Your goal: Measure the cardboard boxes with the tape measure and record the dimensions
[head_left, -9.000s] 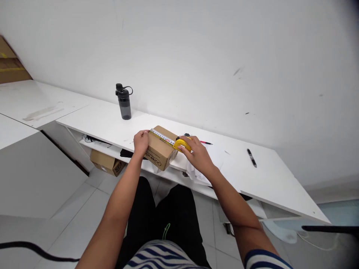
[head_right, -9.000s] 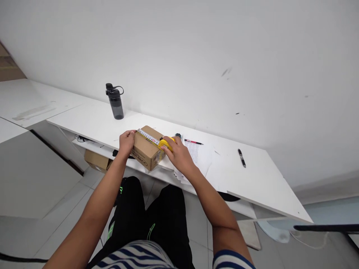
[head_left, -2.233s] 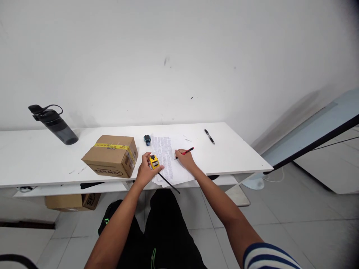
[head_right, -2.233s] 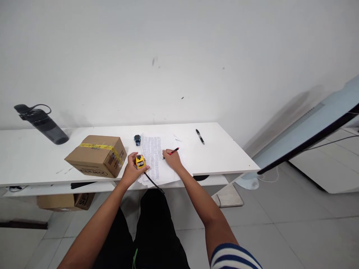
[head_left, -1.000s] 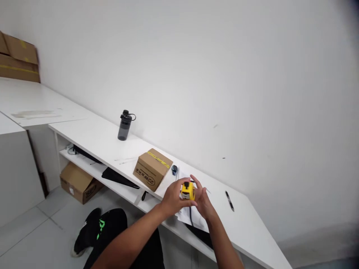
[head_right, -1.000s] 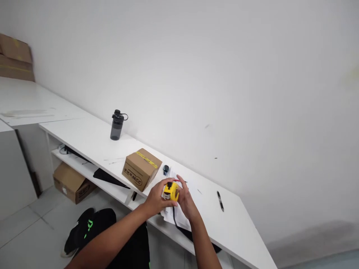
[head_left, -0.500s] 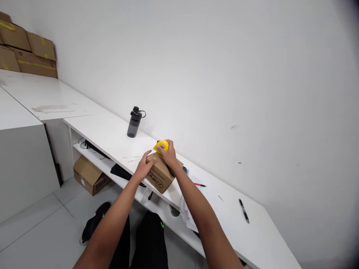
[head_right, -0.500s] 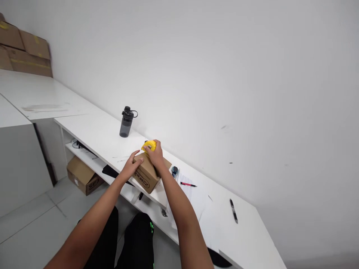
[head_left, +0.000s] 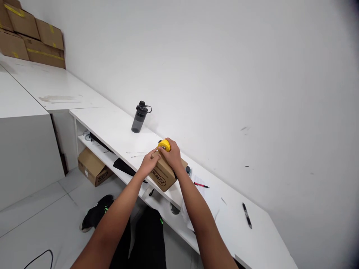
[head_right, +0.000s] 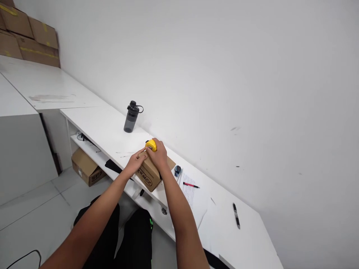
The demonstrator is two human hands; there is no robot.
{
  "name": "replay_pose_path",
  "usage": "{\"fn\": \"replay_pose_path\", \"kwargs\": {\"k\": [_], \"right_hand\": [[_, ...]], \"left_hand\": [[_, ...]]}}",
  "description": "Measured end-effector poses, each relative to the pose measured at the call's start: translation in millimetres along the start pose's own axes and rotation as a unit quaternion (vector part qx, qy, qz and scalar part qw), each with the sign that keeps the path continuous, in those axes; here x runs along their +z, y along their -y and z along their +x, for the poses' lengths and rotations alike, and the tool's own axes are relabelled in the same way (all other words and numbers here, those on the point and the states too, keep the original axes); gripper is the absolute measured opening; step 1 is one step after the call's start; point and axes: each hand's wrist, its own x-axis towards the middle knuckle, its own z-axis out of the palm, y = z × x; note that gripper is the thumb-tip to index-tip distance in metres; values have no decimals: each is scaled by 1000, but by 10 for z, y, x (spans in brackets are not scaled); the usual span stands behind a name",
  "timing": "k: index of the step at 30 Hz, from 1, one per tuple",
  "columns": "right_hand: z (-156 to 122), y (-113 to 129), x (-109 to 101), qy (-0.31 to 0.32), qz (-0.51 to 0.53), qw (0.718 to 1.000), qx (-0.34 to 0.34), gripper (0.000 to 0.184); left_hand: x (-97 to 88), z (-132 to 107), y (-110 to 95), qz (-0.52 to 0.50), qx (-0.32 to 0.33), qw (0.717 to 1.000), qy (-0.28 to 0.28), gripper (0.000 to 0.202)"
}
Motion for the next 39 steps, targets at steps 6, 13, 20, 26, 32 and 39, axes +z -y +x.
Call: {"fn": "replay_pose_path", "kwargs": {"k": [6, 13, 20, 26, 32, 39], "right_hand": [[-25, 2, -17, -24, -18, 999, 13, 45], [2, 1, -5, -19, -9, 1000, 13, 43], [-21, 32, -26, -17, -26, 999, 32, 40], [-14, 20, -60, 8, 9, 1000, 26, 40], [-144, -91, -364, 54, 11, 998, 17, 35], [-856, -321, -1034, -1, 25, 996, 88, 38]], "left_hand": [[7, -9, -22, -15, -15, 1000, 17, 49], [-78, 37, -108, 73, -1, 997, 21, 53], [-39, 104, -166, -16, 12, 996, 90, 50], [38, 85, -148, -24, 30, 997, 63, 39], [35, 81, -198, 4, 14, 999, 41, 42], [24, 111, -145, 15, 6, 999, 46, 47]]}}
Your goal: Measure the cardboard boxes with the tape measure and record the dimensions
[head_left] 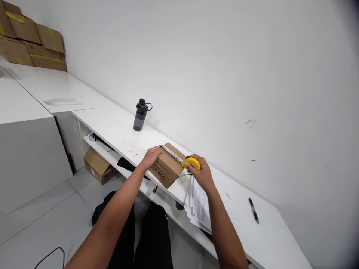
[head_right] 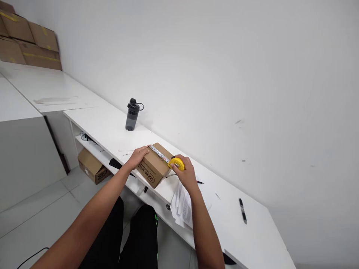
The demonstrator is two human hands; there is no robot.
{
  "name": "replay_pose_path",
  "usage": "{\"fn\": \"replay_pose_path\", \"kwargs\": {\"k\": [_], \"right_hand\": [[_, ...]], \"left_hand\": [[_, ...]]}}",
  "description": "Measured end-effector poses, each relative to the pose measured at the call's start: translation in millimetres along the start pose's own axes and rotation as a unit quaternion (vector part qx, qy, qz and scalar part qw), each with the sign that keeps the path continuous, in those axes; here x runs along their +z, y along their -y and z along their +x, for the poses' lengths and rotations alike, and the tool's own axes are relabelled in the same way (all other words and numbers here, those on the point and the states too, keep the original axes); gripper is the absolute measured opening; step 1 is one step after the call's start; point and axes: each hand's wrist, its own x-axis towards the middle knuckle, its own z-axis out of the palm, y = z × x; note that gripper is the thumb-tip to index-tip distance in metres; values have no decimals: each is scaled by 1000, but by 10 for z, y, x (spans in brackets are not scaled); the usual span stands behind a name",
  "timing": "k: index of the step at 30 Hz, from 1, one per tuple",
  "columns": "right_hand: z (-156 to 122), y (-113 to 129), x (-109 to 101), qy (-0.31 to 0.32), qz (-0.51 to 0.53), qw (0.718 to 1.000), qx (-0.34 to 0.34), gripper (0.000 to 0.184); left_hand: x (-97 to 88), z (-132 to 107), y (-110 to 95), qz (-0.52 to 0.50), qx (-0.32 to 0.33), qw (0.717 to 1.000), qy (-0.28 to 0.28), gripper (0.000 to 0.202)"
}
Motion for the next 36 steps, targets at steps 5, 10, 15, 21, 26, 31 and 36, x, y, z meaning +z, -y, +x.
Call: {"fn": "replay_pose_path", "kwargs": {"k": [5, 10, 15, 21, 26, 31, 36], "right_hand": [[-361, -236, -186, -55, 15, 997, 43, 42], [-424, -309, -169, -79, 22, 995, 55, 46], [-291, -200, -51, -86, 13, 996, 29, 48], [6, -43, 220, -97, 41, 994, 18, 48], [369, 117, 507, -7, 13, 1000, -2, 54], [683, 347, 746, 101, -76, 991, -39, 61], [726, 376, 819, 94, -22, 994, -50, 62]], "left_hand": [[-1, 33, 9, -4, -3, 1000, 1, 50], [-14, 28, -10, -13, 0, 1000, -1, 51], [-13, 44, 8, -22, 0, 1000, -6, 54], [-4, 41, 2, -25, -1, 1000, -9, 54], [-10, 26, 4, -22, -5, 1000, -2, 53], [-22, 44, 12, -27, 16, 999, -1, 51], [-18, 26, -17, -26, 14, 1000, -4, 51]]}}
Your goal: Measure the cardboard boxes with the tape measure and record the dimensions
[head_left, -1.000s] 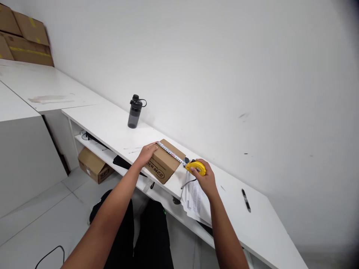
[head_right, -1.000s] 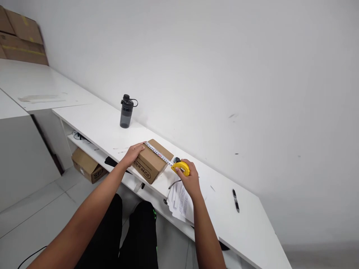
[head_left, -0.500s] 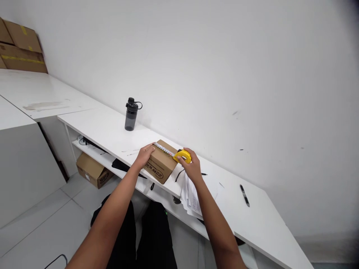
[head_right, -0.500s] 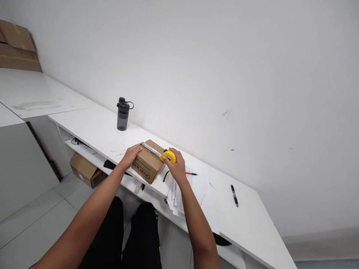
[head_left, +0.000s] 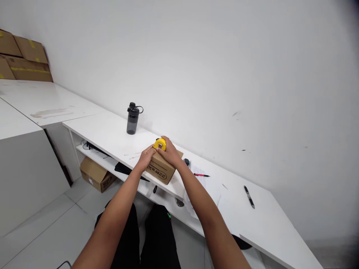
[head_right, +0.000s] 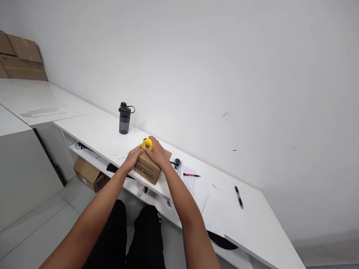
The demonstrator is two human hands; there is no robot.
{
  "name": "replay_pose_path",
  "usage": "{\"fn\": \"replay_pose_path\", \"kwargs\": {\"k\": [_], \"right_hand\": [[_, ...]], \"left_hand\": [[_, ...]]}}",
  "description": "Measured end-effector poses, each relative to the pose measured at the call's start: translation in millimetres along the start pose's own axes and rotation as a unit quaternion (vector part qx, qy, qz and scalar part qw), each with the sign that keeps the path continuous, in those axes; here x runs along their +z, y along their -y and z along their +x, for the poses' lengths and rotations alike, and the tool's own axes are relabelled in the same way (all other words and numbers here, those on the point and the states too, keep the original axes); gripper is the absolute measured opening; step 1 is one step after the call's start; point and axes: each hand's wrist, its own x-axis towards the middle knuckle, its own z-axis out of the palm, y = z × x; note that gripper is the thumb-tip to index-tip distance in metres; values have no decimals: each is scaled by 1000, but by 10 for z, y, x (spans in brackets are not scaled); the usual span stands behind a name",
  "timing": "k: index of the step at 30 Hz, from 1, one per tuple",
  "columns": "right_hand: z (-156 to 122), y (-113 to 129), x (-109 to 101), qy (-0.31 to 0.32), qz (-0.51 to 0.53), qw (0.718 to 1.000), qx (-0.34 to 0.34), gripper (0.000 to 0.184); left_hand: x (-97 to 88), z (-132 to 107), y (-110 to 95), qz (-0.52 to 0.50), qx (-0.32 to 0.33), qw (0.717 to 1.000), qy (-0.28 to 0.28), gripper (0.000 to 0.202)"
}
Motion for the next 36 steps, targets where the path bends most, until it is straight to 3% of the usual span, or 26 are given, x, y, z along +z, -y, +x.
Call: {"fn": "replay_pose_path", "kwargs": {"k": [4, 6, 10, 14, 16, 19, 21, 24, 26, 28, 31, 36], "right_hand": [[-105, -58, -24, -44, 55, 997, 35, 67], [-150, -69, -42, -99, 68, 991, 55, 66], [-223, -73, -111, -224, 124, 964, 77, 66], [-314, -95, -251, -275, 179, 941, 86, 71], [-353, -108, -303, -270, 197, 938, 87, 72], [-388, -114, -300, -244, 207, 943, 94, 71], [-394, -103, -254, -228, 198, 949, 95, 70], [-364, -55, -189, -191, 177, 962, 82, 69], [-308, -3, -165, -148, 160, 974, 68, 68], [-220, 60, -140, -97, 139, 984, 52, 66], [-54, 163, -49, -34, 109, 993, 12, 62], [143, 279, 144, 29, 66, 995, -61, 58]], "left_hand": [[16, -20, 3, 16, -4, 1000, 0, 52], [16, -27, 5, 21, -18, 1000, -8, 56], [-37, -15, -15, 16, -30, 999, -13, 58], [-162, 55, -64, -57, -25, 998, -15, 51], [-213, 75, -83, -114, -85, 990, -7, 46], [-233, 18, -53, -164, -248, 955, 6, 38], [-232, -76, 20, -165, -302, 939, -9, 36], [-286, -221, 144, -80, -238, 963, -102, 43], [-366, -271, 163, 29, -144, 973, -175, 49], [-439, -275, 97, 105, -51, 972, -204, 47], [-462, -226, -110, 98, 44, 982, -158, 44], [-363, -163, -337, 44, 87, 995, -21, 70]]}}
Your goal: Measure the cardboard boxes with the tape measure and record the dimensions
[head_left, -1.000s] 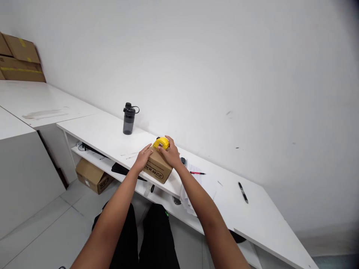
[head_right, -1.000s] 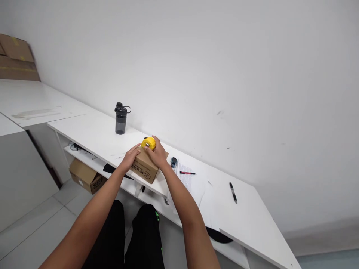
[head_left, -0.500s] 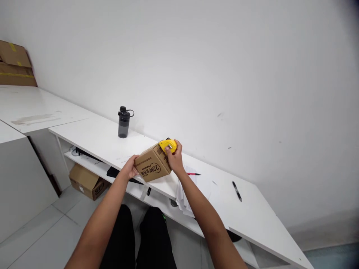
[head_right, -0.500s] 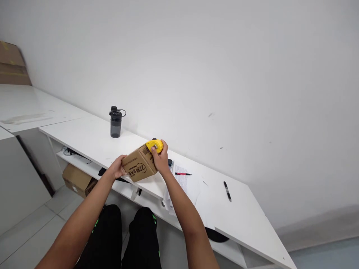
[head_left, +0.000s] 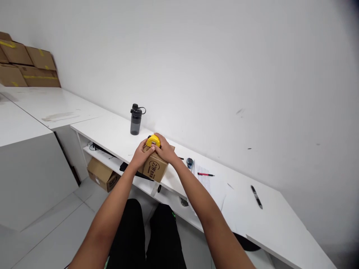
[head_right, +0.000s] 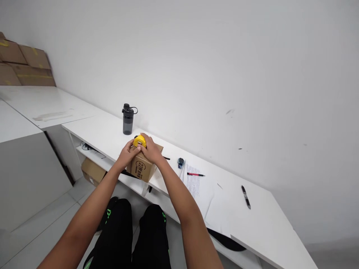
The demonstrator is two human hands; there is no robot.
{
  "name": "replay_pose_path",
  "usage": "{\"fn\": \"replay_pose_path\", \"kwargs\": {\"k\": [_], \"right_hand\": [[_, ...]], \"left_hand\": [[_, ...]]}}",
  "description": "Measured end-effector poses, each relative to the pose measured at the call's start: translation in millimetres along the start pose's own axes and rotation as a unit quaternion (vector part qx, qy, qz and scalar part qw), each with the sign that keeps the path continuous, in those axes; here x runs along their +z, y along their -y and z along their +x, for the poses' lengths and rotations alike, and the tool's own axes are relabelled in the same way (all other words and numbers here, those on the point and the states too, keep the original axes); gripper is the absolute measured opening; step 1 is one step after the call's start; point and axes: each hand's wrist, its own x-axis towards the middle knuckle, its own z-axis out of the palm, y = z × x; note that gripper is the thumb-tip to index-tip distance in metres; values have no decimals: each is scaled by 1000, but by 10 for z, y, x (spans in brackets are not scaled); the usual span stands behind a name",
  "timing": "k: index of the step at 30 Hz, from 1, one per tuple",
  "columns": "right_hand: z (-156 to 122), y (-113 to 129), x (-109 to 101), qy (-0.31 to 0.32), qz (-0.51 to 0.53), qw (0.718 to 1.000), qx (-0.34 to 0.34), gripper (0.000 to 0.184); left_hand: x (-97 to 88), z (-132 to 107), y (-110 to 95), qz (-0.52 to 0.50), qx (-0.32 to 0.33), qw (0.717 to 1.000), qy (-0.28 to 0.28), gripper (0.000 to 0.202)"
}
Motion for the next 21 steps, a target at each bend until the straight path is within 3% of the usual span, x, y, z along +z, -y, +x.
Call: {"fn": "replay_pose_path", "kwargs": {"k": [7, 15, 21], "right_hand": [[36, 132, -91, 74, -120, 990, 25, 57], [83, 244, -177, 115, -162, 980, 8, 54], [-49, 177, -323, 126, -175, 977, -1, 53]], "left_hand": [[-49, -43, 2, -14, -43, 998, 47, 73], [-42, -65, -8, -9, -56, 997, 44, 62], [-48, -24, 62, -11, -90, 996, 10, 74]]}}
